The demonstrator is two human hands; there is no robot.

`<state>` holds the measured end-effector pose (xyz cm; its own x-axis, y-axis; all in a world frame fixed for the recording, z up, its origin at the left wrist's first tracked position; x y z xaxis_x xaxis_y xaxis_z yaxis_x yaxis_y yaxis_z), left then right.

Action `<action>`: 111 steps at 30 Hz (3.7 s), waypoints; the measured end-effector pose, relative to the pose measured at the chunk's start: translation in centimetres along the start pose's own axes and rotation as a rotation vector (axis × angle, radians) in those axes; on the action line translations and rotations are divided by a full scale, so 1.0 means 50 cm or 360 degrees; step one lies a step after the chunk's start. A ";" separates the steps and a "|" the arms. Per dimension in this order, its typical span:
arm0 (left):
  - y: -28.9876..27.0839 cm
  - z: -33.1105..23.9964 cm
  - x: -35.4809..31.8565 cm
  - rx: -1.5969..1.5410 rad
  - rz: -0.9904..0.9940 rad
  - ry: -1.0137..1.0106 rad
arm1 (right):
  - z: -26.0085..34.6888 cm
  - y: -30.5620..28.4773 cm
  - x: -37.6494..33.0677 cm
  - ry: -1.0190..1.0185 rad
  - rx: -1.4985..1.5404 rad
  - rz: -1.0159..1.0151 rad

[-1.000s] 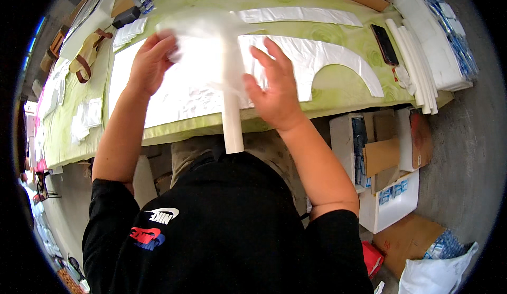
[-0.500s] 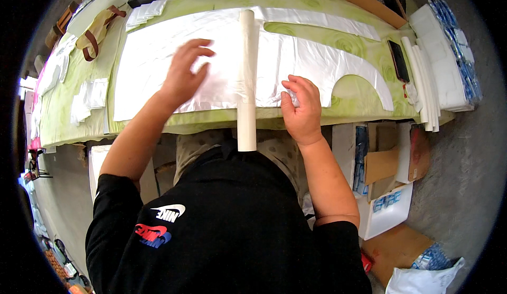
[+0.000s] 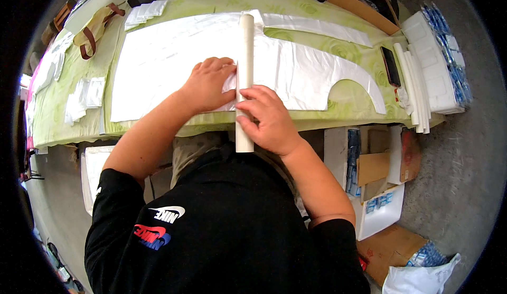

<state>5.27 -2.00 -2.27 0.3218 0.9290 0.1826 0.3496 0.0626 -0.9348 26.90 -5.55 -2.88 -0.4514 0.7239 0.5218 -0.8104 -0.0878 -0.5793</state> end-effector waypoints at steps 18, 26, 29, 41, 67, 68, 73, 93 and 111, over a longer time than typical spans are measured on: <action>0.004 0.050 -0.020 -0.0443 -0.0347 0.0363 | -0.156 0.063 0.155 0.0015 -0.0727 0.0228; -0.033 0.098 -0.112 -0.0383 -0.0556 0.0027 | -0.294 0.028 0.291 0.0730 -0.1029 0.0359; -0.027 0.106 -0.118 -0.0461 -0.0596 -0.0036 | -0.408 -0.080 0.250 0.1028 -0.1204 0.0142; -0.030 0.101 -0.125 -0.0475 -0.0625 -0.0156 | -0.275 0.000 0.268 0.0475 -0.1107 -0.0013; -0.035 0.195 -0.140 -0.1164 -0.0376 -0.0106 | 0.098 0.189 0.085 -0.0333 0.0164 0.0155; -0.034 0.214 -0.142 -0.1042 -0.0397 -0.0024 | 0.101 0.198 0.092 -0.0351 0.0196 0.0199; -0.083 0.205 -0.151 -0.0702 -0.0447 -0.0024 | 0.140 0.256 0.162 -0.0513 0.0266 0.0426; -0.163 0.262 -0.291 0.0398 -0.0577 -0.0853 | 0.108 0.125 0.015 -0.0152 0.0570 0.0230; -0.205 0.378 -0.217 0.0505 -0.0143 -0.1548 | 0.095 0.118 -0.007 -0.0239 0.0628 0.0174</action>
<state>-18.45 -5.82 -0.42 -0.5958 0.8008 0.0617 0.0431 0.1086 -0.9932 20.48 -9.56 -3.51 -0.5680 0.5910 0.5728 -0.8224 -0.4340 -0.3678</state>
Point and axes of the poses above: each hand's wrist, its own x-axis towards the middle knuckle, its own y-axis out of the palm, z = x × y, the point moved 1 cm from there along x, towards the middle knuckle, and after that the axes turned 7 degrees about -z, right-handed, at the moved point
